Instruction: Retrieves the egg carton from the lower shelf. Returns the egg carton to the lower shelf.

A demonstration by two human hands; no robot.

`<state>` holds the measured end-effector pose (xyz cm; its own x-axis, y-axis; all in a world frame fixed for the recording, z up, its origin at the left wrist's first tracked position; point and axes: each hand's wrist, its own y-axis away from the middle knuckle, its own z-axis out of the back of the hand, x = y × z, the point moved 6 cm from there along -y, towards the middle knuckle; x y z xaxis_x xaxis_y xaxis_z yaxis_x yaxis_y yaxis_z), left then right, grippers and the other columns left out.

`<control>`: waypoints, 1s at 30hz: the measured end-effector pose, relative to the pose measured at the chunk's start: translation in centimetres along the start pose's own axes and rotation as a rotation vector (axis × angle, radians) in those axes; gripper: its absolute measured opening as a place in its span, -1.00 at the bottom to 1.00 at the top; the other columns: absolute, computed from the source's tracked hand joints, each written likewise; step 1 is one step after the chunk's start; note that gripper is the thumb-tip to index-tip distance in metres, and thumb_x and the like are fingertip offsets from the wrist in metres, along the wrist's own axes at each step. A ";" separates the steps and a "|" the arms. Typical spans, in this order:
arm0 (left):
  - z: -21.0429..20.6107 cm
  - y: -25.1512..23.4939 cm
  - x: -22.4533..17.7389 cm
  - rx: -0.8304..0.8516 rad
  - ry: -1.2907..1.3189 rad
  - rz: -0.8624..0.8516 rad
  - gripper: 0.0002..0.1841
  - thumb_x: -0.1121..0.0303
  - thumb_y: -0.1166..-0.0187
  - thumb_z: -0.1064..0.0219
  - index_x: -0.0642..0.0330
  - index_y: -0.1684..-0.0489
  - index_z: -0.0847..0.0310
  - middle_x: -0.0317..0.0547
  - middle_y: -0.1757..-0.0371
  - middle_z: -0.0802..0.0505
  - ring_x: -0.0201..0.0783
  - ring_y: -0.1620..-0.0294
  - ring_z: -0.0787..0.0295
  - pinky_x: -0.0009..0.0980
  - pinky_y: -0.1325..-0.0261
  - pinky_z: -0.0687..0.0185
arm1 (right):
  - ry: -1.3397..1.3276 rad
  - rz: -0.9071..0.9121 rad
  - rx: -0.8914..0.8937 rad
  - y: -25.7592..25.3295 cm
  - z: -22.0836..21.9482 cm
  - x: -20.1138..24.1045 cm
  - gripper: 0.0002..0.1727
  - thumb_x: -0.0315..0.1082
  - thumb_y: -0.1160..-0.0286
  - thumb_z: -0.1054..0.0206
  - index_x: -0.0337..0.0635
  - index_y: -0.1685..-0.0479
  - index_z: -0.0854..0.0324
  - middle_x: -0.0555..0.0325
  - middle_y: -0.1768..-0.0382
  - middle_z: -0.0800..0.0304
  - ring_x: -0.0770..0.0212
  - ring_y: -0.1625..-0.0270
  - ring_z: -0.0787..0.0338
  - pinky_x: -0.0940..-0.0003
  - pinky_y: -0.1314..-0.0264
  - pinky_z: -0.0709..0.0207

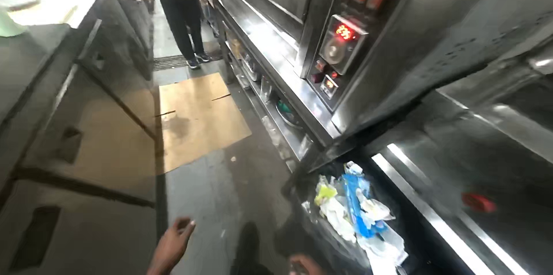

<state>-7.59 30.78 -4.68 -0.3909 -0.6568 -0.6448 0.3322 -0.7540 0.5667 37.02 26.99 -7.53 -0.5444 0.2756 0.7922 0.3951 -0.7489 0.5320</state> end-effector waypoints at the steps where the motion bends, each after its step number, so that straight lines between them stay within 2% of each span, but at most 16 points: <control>1: -0.5 -4.4 -3.2 0.037 -0.038 -0.021 -0.49 0.09 -0.70 -0.31 0.25 -0.48 -0.53 0.17 -0.34 -0.78 0.10 -0.32 -0.76 0.15 -0.41 -0.62 | 0.113 0.012 -0.004 -5.4 0.4 1.8 -0.34 0.09 -0.60 -0.37 -0.16 -0.55 -0.54 -0.15 -0.51 -0.60 -0.08 -0.57 -0.58 -0.10 -0.65 -0.43; 4: -5.0 -16.0 -10.5 0.143 -0.121 -0.112 -0.47 0.05 -0.70 -0.30 0.18 -0.52 -0.51 0.10 -0.41 -0.75 0.05 -0.33 -0.78 0.12 -0.41 -0.65 | 0.372 -0.100 -0.182 -23.1 4.1 4.3 -0.06 0.26 -0.44 -0.39 -0.08 -0.78 -0.30 -0.14 -0.77 -0.26 -0.22 -0.80 -0.22 -0.26 -0.79 -0.15; 7: -11.9 -24.7 -14.9 0.237 -0.220 -0.255 -0.43 -0.01 -0.66 -0.30 0.11 -0.56 -0.52 0.10 -0.52 -0.68 0.10 -0.45 -0.68 0.13 -0.48 -0.59 | 0.442 -0.309 -0.609 -36.1 10.3 3.8 0.01 0.18 -0.36 -0.46 -0.10 -0.82 -0.21 -0.13 -0.83 -0.13 -0.22 -0.86 -0.09 -0.26 -0.81 -0.06; 9: -17.1 -29.1 -17.3 0.269 -0.366 -0.420 -0.38 -0.07 -0.61 -0.31 0.03 -0.60 -0.50 0.06 -0.63 -0.57 0.09 -0.61 -0.52 0.09 -0.59 -0.48 | 0.476 -0.426 -0.762 -40.9 12.7 1.3 -0.07 0.15 -0.35 -0.47 0.00 -0.78 -0.30 -0.06 -0.78 -0.26 -0.18 -0.82 -0.18 -0.23 -0.81 -0.06; 11: -22.1 -33.1 -20.1 0.248 -0.521 -0.635 -0.28 -0.13 -0.57 -0.32 -0.03 -0.72 -0.39 0.02 -0.79 -0.39 0.08 -0.78 -0.27 0.07 -0.73 -0.29 | 0.572 -0.450 -0.795 -44.0 13.0 -1.3 -0.27 0.06 -0.42 -0.40 0.15 -0.67 -0.47 0.10 -0.65 -0.50 -0.16 -0.79 -0.24 -0.25 -0.79 -0.05; 13: -26.9 -36.3 -23.0 0.220 -0.643 -0.860 -0.13 -0.19 -0.50 -0.35 -0.05 -0.84 -0.20 0.05 -0.90 -0.17 0.13 -0.91 0.05 0.15 -0.83 0.02 | 0.666 -0.371 -0.892 -45.3 12.6 -2.8 -0.50 -0.12 -0.50 -0.35 0.20 -0.47 -0.65 0.19 -0.49 -0.69 -0.21 -0.72 -0.35 -0.29 -0.71 -0.21; 15: -30.9 -38.7 -25.1 0.239 -0.769 -1.060 0.01 -0.29 -0.41 -0.38 -0.15 -0.92 -0.02 0.00 -0.96 0.06 0.10 -0.96 0.35 0.27 -0.87 0.35 | 0.756 -0.230 -1.045 -45.5 12.7 -3.0 -0.69 -0.20 -0.53 -0.33 0.19 -0.20 -0.81 0.23 -0.24 -0.85 -0.21 -0.55 -0.56 -0.30 -0.53 -0.37; 16: -32.4 -39.5 -25.7 0.267 -0.824 -1.152 0.02 -0.31 -0.41 -0.38 -0.20 -0.93 0.01 -0.01 -0.96 0.10 0.09 -0.96 0.41 0.33 -0.85 0.44 | 0.805 -0.151 -1.103 -45.3 12.7 -3.0 -0.72 -0.24 -0.50 -0.32 0.20 -0.09 -0.84 0.25 -0.14 -0.89 -0.19 -0.46 -0.64 -0.30 -0.45 -0.43; 17: -33.3 -40.3 -26.1 0.268 -0.871 -1.252 -0.03 -0.28 -0.46 -0.36 -0.22 -0.92 -0.01 -0.01 -0.96 0.06 0.08 -0.96 0.35 0.36 -0.83 0.44 | 0.852 -0.076 -1.140 -45.1 12.7 -3.1 -0.73 -0.27 -0.45 -0.32 0.21 -0.03 -0.85 0.28 -0.07 -0.91 -0.15 -0.41 -0.68 -0.29 -0.40 -0.47; 20: -33.2 -42.3 -27.2 0.064 -0.771 -1.673 -0.39 -0.10 -0.48 -0.41 -0.21 -0.57 -0.58 0.02 -0.70 -0.53 0.08 -0.78 -0.31 0.38 -0.74 -0.02 | 0.947 0.112 -1.152 -45.3 12.5 -3.5 -0.78 -0.32 -0.45 -0.32 0.10 0.03 -0.82 0.22 0.00 -0.90 -0.02 -0.32 -0.76 -0.23 -0.45 -0.51; 21: -33.0 -42.7 -27.6 0.039 -0.756 -1.762 -0.41 -0.16 -0.45 -0.41 -0.22 -0.49 -0.65 0.00 -0.66 -0.58 0.07 -0.76 -0.34 0.38 -0.73 -0.04 | 0.954 0.160 -1.166 -45.6 12.4 -3.7 -0.80 -0.33 -0.44 -0.31 0.06 0.06 -0.80 0.19 0.03 -0.90 0.02 -0.27 -0.80 -0.17 -0.47 -0.53; 22: -33.0 -42.8 -28.0 0.027 -0.771 -1.813 -0.35 -0.31 -0.42 -0.35 -0.22 -0.45 -0.67 -0.03 -0.67 -0.56 0.07 -0.79 -0.29 0.37 -0.74 -0.02 | 0.941 0.187 -1.177 -46.0 12.3 -3.8 -0.81 -0.35 -0.44 -0.30 0.02 0.08 -0.79 0.16 0.05 -0.89 0.05 -0.22 -0.82 -0.13 -0.49 -0.54; 24: -33.7 -42.1 -28.4 0.009 -0.819 -1.813 -0.04 -0.65 -0.25 -0.14 -0.15 -0.51 -0.61 0.01 -0.68 -0.55 0.13 -0.79 -0.25 0.36 -0.74 -0.04 | 0.921 0.211 -1.209 -46.4 12.3 -3.7 -0.85 -0.36 -0.43 -0.31 -0.02 0.14 -0.78 0.15 0.11 -0.89 0.09 -0.13 -0.85 -0.06 -0.51 -0.54; 25: -34.2 -41.7 -28.5 0.003 -0.830 -1.791 0.03 -0.69 -0.20 -0.11 -0.14 -0.58 -0.55 0.04 -0.66 -0.57 0.16 -0.76 -0.30 0.36 -0.72 -0.09 | 0.913 0.205 -1.207 -46.5 12.4 -3.5 -0.86 -0.35 -0.43 -0.33 -0.03 0.15 -0.78 0.15 0.13 -0.89 0.10 -0.11 -0.86 -0.04 -0.54 -0.52; 27: -34.7 -40.9 -28.6 -0.025 -0.803 -1.802 -0.08 -0.59 -0.30 -0.14 -0.12 -0.53 -0.59 0.03 -0.55 -0.67 0.18 -0.68 -0.42 0.35 -0.62 -0.25 | 0.882 0.179 -1.192 -46.3 12.7 -3.0 -0.82 -0.38 -0.38 -0.37 -0.06 0.09 -0.79 0.13 0.10 -0.91 0.09 -0.14 -0.87 -0.02 -0.57 -0.52; 30: -33.3 -40.4 -29.8 -0.035 -0.721 -1.856 -0.50 -0.16 -0.40 -0.27 -0.03 -0.06 -0.83 -0.09 -0.23 -0.88 0.06 -0.41 -0.74 0.12 -0.28 -0.70 | 0.857 0.124 -1.179 -46.5 13.2 -2.0 -0.76 -0.32 -0.36 -0.40 -0.04 0.01 -0.80 0.15 0.04 -0.91 0.10 -0.17 -0.85 0.03 -0.55 -0.53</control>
<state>19.18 80.59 -25.41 -0.4237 0.9052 -0.0324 -0.8045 -0.3925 -0.4459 29.51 69.17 -29.89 -0.9835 0.0545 0.1727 -0.1216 -0.9054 -0.4067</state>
